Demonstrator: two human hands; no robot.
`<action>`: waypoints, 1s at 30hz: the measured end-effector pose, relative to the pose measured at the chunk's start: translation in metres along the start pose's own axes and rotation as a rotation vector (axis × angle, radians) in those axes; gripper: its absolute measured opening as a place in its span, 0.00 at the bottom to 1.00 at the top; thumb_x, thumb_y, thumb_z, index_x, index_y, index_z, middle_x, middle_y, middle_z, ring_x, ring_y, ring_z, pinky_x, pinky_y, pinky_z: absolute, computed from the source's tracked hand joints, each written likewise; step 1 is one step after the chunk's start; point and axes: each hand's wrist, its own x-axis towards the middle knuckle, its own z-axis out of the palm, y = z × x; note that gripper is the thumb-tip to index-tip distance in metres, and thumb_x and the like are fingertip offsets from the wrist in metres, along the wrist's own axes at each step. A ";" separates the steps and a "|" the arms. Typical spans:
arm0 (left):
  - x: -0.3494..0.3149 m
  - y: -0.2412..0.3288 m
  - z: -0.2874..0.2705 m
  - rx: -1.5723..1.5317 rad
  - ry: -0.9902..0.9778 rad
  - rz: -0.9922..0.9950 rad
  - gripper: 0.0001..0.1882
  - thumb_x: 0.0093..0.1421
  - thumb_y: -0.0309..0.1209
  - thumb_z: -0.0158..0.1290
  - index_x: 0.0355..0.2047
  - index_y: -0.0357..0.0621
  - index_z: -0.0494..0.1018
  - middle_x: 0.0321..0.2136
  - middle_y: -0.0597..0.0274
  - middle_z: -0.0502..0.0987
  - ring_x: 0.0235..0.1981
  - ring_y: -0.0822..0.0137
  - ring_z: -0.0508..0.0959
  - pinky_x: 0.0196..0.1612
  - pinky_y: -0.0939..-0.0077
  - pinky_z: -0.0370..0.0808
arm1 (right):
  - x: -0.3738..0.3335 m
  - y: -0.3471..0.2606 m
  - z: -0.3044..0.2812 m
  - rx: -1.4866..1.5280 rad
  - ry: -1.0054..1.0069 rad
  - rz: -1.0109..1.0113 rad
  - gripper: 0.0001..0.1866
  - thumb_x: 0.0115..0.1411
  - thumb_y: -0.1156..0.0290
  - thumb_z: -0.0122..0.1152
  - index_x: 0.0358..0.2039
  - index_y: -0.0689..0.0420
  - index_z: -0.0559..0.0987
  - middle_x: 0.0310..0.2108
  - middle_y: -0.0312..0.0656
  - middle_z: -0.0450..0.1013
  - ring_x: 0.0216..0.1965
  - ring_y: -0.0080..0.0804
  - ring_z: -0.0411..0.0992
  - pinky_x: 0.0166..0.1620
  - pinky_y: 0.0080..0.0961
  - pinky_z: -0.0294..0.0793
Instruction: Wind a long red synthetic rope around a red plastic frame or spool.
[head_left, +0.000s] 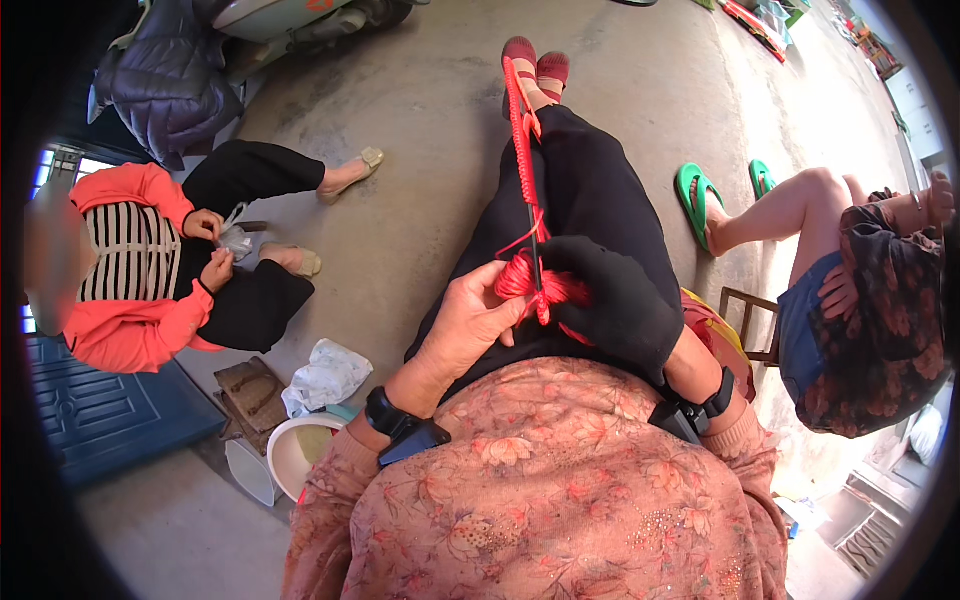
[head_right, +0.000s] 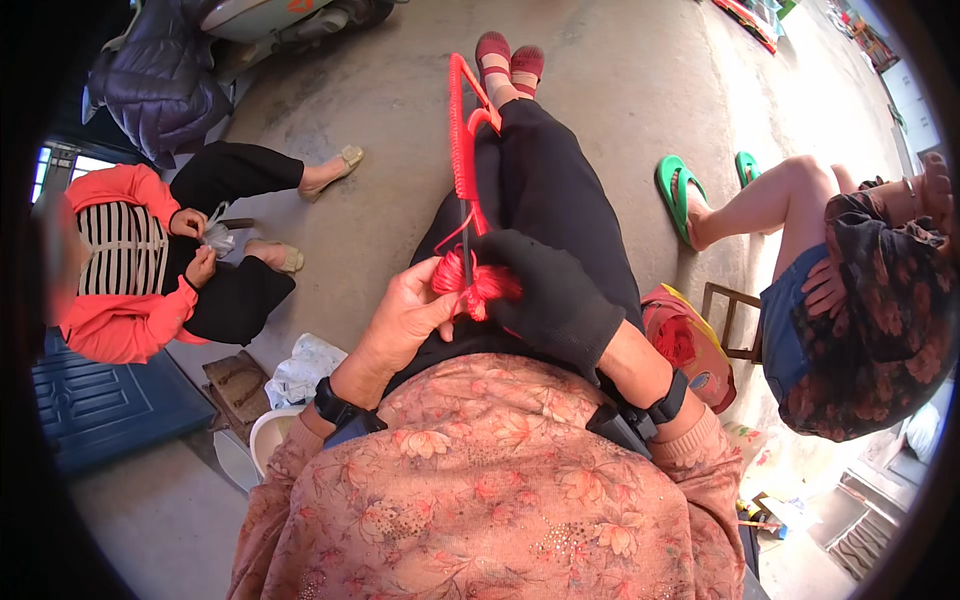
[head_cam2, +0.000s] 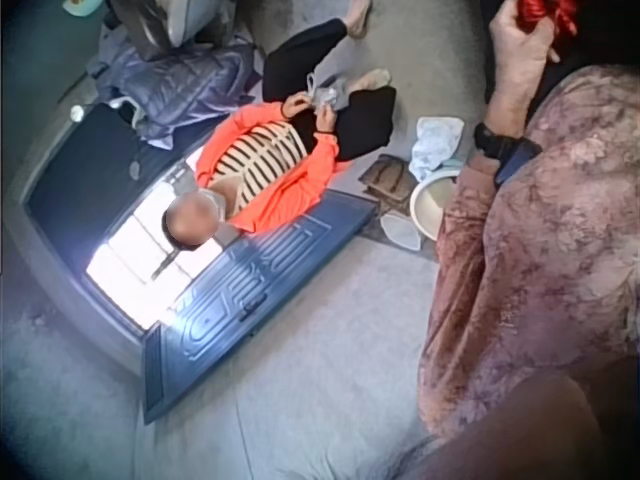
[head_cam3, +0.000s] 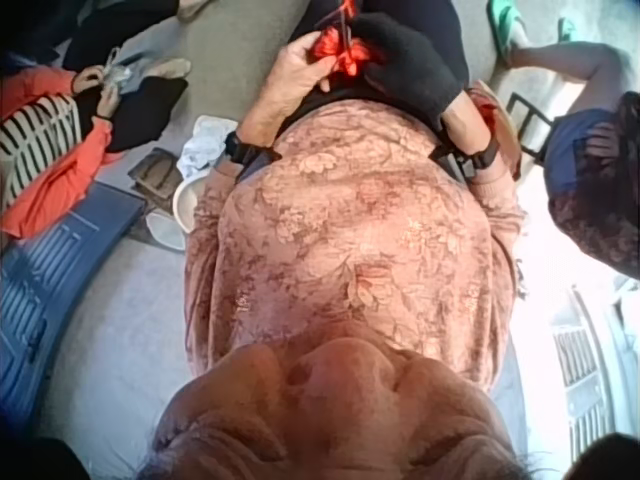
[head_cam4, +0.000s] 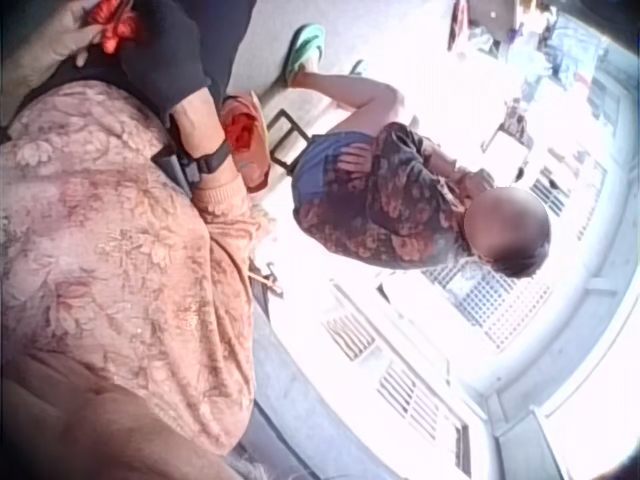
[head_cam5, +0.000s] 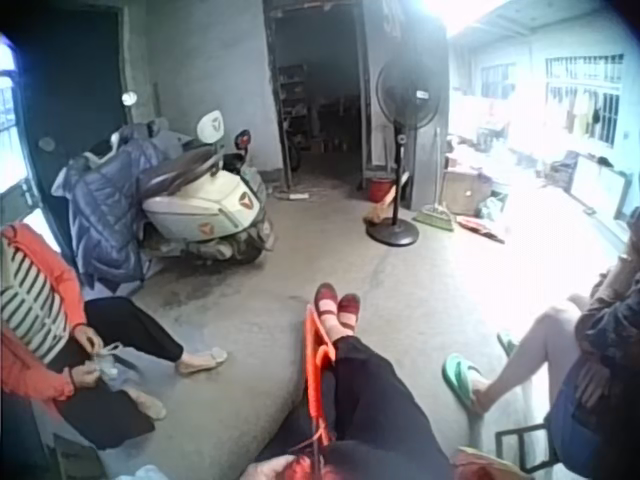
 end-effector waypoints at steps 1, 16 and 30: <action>-0.001 0.002 0.001 0.042 0.063 0.042 0.15 0.61 0.26 0.55 0.48 0.36 0.70 0.35 0.64 0.78 0.29 0.78 0.76 0.27 0.84 0.74 | -0.001 0.001 0.001 0.000 -0.001 0.001 0.29 0.49 0.77 0.65 0.53 0.59 0.71 0.44 0.52 0.74 0.47 0.43 0.75 0.49 0.33 0.73; -0.093 0.159 0.004 -0.465 -0.245 0.640 0.29 0.64 0.45 0.48 0.55 0.35 0.56 0.34 0.50 0.71 0.34 0.59 0.73 0.40 0.64 0.76 | 0.039 -0.043 -0.016 -0.217 -0.170 -0.389 0.23 0.48 0.68 0.69 0.46 0.62 0.77 0.45 0.50 0.72 0.45 0.42 0.73 0.47 0.29 0.72; -0.013 0.041 0.029 0.565 0.220 0.236 0.31 0.46 0.32 0.68 0.48 0.36 0.67 0.34 0.64 0.76 0.37 0.75 0.75 0.43 0.77 0.74 | -0.089 -0.055 -0.051 1.159 -0.127 0.091 0.11 0.60 0.81 0.55 0.42 0.74 0.75 0.38 0.56 0.77 0.30 0.38 0.79 0.34 0.30 0.78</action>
